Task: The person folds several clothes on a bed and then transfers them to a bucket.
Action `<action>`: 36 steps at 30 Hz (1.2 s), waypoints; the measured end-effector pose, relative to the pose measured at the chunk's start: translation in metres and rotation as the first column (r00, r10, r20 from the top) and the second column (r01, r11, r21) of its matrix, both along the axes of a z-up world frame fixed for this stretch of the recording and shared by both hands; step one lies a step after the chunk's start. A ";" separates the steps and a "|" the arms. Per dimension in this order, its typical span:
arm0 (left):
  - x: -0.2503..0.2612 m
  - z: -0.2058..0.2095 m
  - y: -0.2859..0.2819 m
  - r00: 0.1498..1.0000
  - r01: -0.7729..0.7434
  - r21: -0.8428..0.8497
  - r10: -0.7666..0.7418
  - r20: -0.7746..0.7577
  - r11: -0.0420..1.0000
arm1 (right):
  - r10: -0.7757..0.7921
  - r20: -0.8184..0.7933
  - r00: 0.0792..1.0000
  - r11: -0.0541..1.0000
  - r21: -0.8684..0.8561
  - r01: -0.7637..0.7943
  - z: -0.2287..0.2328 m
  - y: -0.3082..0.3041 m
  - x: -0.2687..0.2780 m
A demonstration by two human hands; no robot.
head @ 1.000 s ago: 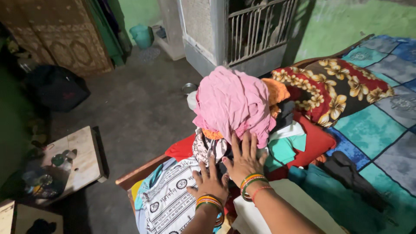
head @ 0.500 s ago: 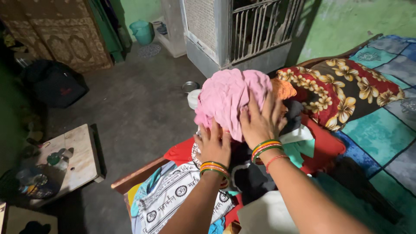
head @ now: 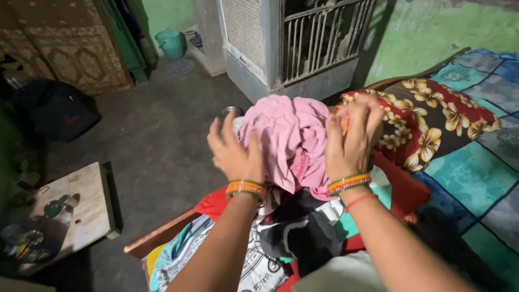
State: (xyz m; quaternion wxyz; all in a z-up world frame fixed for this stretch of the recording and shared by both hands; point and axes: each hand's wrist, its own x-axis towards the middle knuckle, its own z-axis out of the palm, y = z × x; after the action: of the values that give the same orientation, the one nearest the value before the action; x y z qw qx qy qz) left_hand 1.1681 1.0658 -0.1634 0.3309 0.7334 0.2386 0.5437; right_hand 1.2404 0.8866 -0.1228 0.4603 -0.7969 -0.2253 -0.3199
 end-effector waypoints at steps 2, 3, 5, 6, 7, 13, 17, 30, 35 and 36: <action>0.020 0.019 -0.014 0.957 0.104 0.008 -0.098 -0.274 0.995 | 0.103 0.115 0.988 0.984 0.135 -0.118 0.014 0.012 0.019; 0.023 0.022 -0.023 0.956 0.105 0.009 -0.099 -0.276 0.994 | 0.102 0.114 0.988 0.984 0.137 -0.117 0.019 0.020 0.029; 0.031 0.022 -0.037 0.665 0.279 -0.193 -0.334 -0.668 0.941 | -0.040 0.067 0.997 0.997 -0.062 0.044 0.020 0.033 0.049; 0.031 0.019 -0.041 0.665 0.281 -0.192 -0.335 -0.668 0.940 | -0.042 0.067 0.997 0.997 -0.061 0.046 0.014 0.036 0.056; 0.028 0.013 -0.045 0.655 0.302 -0.170 -0.334 -0.678 0.938 | -0.108 -0.106 0.988 0.967 -0.240 0.080 0.006 0.039 0.064; 0.036 -0.034 -0.028 0.642 0.350 -0.205 -0.393 -0.658 0.914 | -0.147 -0.591 0.793 0.909 -0.396 -0.126 -0.057 0.026 0.075; 0.055 -0.053 -0.006 0.784 0.559 -0.697 -0.562 0.265 0.450 | -0.082 -0.517 0.852 0.930 -0.347 -0.121 -0.053 0.018 0.065; 0.019 -0.025 -0.001 0.799 0.388 -0.833 -0.594 0.091 0.394 | 0.303 -0.817 0.491 0.940 0.342 -0.010 -0.056 -0.005 0.082; 0.018 -0.024 -0.022 0.740 0.621 -0.650 -0.599 0.305 0.437 | 0.350 -0.871 0.346 0.786 0.474 0.397 -0.037 -0.010 0.049; 0.017 -0.026 -0.022 0.738 0.623 -0.651 -0.600 0.307 0.434 | 0.226 -0.906 0.358 0.826 0.373 0.422 -0.034 -0.015 0.046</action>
State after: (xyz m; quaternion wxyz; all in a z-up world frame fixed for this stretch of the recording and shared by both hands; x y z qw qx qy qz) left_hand 1.1852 1.0439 -0.1896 0.7667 0.5698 0.1445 0.2582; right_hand 1.2861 0.8714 -0.1565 0.6913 -0.6773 0.2277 0.1076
